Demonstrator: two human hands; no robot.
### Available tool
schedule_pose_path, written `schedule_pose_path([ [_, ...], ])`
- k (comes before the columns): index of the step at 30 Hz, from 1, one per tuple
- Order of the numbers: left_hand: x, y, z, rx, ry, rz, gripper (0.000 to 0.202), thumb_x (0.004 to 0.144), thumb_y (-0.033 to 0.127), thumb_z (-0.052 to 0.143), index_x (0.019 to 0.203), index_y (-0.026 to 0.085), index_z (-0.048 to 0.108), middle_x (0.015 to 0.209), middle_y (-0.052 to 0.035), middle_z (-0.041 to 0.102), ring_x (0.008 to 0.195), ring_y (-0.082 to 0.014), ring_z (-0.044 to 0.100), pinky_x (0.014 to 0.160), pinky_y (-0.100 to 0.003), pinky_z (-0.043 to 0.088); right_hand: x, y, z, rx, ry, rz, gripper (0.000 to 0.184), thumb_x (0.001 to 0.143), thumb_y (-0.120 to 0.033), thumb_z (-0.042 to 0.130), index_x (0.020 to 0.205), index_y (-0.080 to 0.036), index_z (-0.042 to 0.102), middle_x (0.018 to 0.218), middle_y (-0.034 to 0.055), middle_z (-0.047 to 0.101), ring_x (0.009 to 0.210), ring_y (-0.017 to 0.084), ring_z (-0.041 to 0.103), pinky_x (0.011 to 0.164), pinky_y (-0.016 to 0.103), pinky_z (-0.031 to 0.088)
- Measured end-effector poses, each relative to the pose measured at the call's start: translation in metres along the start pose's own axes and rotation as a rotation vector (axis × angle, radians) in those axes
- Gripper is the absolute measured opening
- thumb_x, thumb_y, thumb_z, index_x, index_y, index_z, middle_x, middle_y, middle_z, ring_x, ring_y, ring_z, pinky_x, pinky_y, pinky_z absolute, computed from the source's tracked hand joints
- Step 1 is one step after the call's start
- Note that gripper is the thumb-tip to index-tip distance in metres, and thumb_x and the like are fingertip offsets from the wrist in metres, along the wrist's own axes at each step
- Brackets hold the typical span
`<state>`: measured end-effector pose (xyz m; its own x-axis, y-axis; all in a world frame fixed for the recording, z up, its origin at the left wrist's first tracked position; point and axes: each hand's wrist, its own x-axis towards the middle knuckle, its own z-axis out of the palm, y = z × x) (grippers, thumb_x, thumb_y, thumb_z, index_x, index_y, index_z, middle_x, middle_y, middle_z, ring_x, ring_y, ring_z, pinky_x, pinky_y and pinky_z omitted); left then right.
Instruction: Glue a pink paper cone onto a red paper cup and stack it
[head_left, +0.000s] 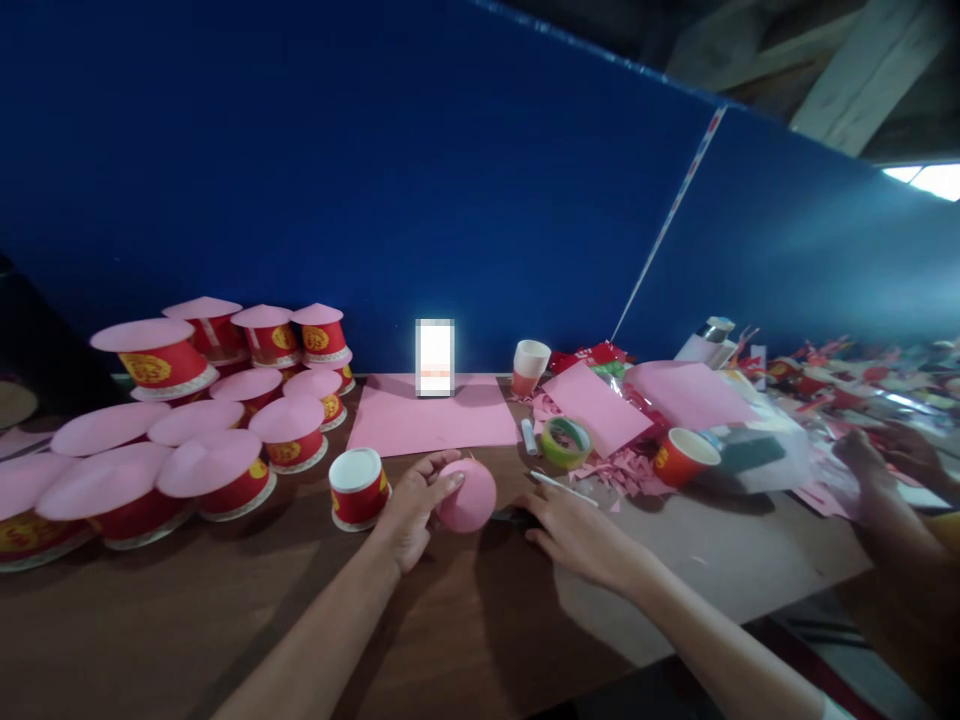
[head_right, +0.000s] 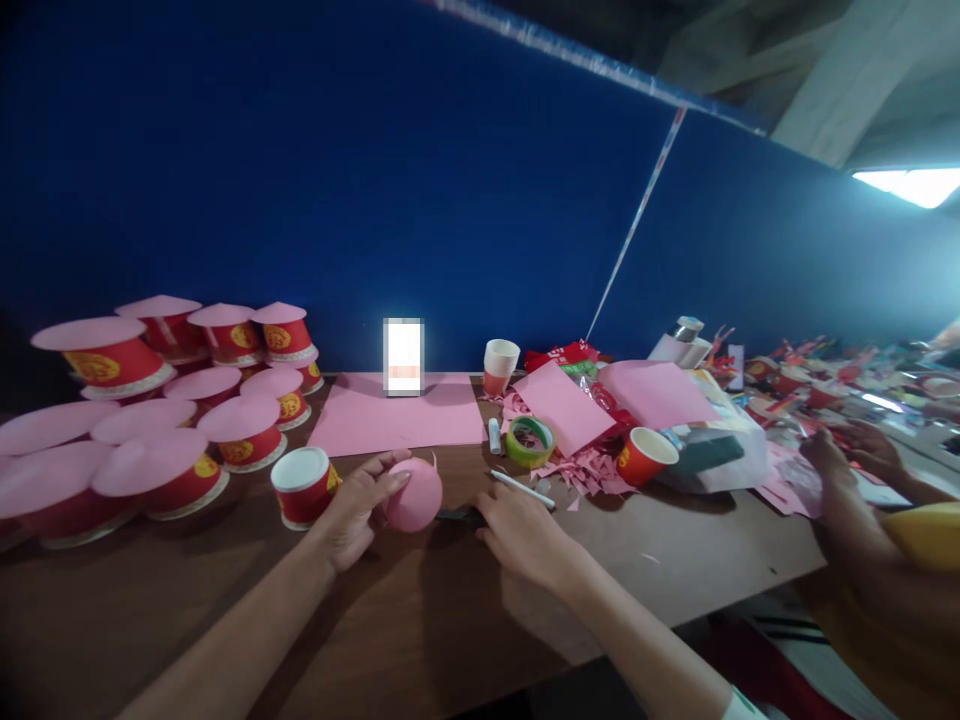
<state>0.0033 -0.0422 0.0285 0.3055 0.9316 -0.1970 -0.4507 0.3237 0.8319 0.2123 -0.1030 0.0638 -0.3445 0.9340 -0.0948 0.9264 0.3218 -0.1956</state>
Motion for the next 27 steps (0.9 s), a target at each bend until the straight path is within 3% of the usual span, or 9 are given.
schedule_pose_path([
  [5, -0.001, -0.002, -0.001, 0.022, -0.007, 0.007, 0.047, 0.060, 0.029, 0.077, 0.101, 0.018, 0.058, 0.089, -0.0021, 0.064, 0.066, -0.0081, 0.057, 0.053, -0.016, 0.041, -0.003, 0.001, 0.001, 0.043, -0.024, 0.007, 0.032, 0.079, -0.010, 0.046, 0.109, -0.015, 0.056, 0.102, 0.0100, 0.059, 0.099, 0.023, 0.054, 0.085, 0.032, 0.037],
  [8, -0.002, 0.000, 0.000, 0.029, -0.004, 0.009, 0.046, 0.060, 0.028, 0.078, 0.100, 0.017, 0.058, 0.087, -0.0026, 0.065, 0.066, -0.0084, 0.057, 0.054, -0.017, 0.041, -0.003, 0.005, 0.001, 0.169, 0.026, 0.022, 0.034, 0.077, -0.009, 0.047, 0.109, -0.015, 0.056, 0.102, 0.0099, 0.060, 0.098, 0.023, 0.054, 0.085, 0.033, 0.038],
  [11, -0.003, 0.002, 0.002, 0.024, 0.004, 0.010, 0.047, 0.058, 0.028, 0.079, 0.098, 0.016, 0.059, 0.083, -0.0020, 0.065, 0.065, -0.0087, 0.056, 0.056, -0.018, 0.041, -0.002, 0.012, 0.003, 0.455, 0.071, 0.003, 0.032, 0.078, -0.012, 0.047, 0.109, -0.017, 0.057, 0.098, 0.0075, 0.062, 0.091, 0.021, 0.057, 0.079, 0.032, 0.043],
  [14, -0.003, 0.002, 0.002, 0.030, -0.003, -0.003, 0.048, 0.056, 0.028, 0.080, 0.098, 0.016, 0.060, 0.086, -0.0025, 0.066, 0.067, -0.0094, 0.057, 0.056, -0.018, 0.040, -0.004, 0.016, 0.010, 0.867, 0.004, 0.026, 0.030, 0.084, -0.021, 0.048, 0.113, -0.018, 0.053, 0.092, 0.0056, 0.064, 0.083, 0.018, 0.060, 0.066, 0.028, 0.046],
  [17, -0.003, 0.001, 0.003, 0.032, -0.016, -0.017, 0.048, 0.055, 0.027, 0.080, 0.097, 0.016, 0.060, 0.086, -0.0027, 0.066, 0.069, -0.0099, 0.058, 0.059, -0.019, 0.041, -0.008, 0.015, 0.016, 1.180, -0.020, 0.046, 0.033, 0.085, -0.029, 0.052, 0.115, -0.017, 0.048, 0.091, 0.0050, 0.064, 0.085, 0.016, 0.060, 0.066, 0.026, 0.047],
  [22, -0.003, 0.000, 0.004, 0.027, -0.001, -0.046, 0.050, 0.051, 0.025, 0.082, 0.096, 0.016, 0.061, 0.084, -0.0026, 0.066, 0.067, -0.0094, 0.057, 0.059, -0.019, 0.041, -0.013, 0.011, 0.021, 1.243, -0.014, 0.129, 0.043, 0.079, -0.029, 0.062, 0.118, -0.020, 0.047, 0.079, 0.0000, 0.060, 0.069, 0.011, 0.057, 0.051, 0.019, 0.045],
  [27, -0.003, -0.001, 0.005, 0.034, -0.018, -0.042, 0.051, 0.050, 0.026, 0.082, 0.095, 0.014, 0.061, 0.083, -0.0039, 0.066, 0.067, -0.0099, 0.058, 0.061, -0.020, 0.042, -0.011, 0.007, 0.027, 1.272, -0.019, 0.115, 0.033, 0.073, -0.033, 0.068, 0.101, -0.018, 0.058, 0.072, -0.0027, 0.052, 0.060, 0.007, 0.048, 0.043, 0.013, 0.042],
])
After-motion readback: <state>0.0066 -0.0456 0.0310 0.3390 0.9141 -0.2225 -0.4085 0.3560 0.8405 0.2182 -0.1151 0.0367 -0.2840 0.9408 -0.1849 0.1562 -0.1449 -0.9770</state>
